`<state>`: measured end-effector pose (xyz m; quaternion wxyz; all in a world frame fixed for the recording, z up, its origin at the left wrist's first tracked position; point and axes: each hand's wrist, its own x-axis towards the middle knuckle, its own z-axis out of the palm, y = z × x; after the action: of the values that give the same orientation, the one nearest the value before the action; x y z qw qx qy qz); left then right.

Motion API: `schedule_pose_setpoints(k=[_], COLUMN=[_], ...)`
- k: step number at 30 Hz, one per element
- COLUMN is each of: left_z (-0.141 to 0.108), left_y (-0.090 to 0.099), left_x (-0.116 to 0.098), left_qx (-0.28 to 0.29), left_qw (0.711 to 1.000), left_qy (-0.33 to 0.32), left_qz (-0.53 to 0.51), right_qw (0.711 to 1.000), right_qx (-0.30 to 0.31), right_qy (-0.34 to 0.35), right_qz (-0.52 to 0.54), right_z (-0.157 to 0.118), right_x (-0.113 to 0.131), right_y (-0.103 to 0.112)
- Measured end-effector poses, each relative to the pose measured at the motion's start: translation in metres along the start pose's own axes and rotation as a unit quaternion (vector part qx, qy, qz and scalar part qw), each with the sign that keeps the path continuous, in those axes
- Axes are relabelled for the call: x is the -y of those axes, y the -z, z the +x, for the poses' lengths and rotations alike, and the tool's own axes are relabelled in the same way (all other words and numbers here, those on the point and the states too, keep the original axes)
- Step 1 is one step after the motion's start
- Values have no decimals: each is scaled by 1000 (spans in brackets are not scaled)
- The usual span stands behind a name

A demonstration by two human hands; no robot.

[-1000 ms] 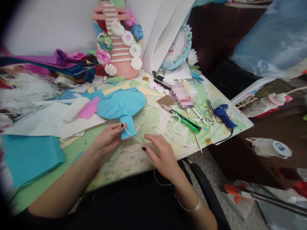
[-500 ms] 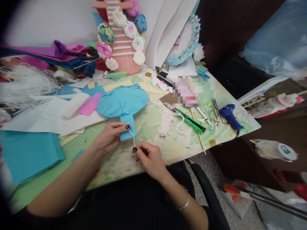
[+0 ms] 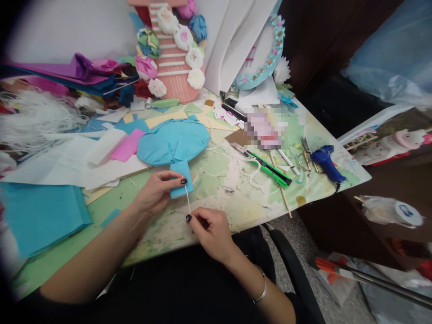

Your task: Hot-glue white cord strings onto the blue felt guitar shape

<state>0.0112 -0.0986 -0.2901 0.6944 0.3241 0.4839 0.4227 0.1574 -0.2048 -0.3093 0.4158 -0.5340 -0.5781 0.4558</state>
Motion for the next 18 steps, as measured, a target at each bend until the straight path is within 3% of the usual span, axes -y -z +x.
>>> schedule_pose_setpoints(k=[18], left_z=[1], left_y=[0], left_x=[3], left_qx=[-2], left_qw=[1000], left_qy=[-14], left_qz=[14], right_qw=[998], right_qx=[-46], right_qy=[-3], right_qz=[47], right_z=[-4], right_x=[2], right_y=[1])
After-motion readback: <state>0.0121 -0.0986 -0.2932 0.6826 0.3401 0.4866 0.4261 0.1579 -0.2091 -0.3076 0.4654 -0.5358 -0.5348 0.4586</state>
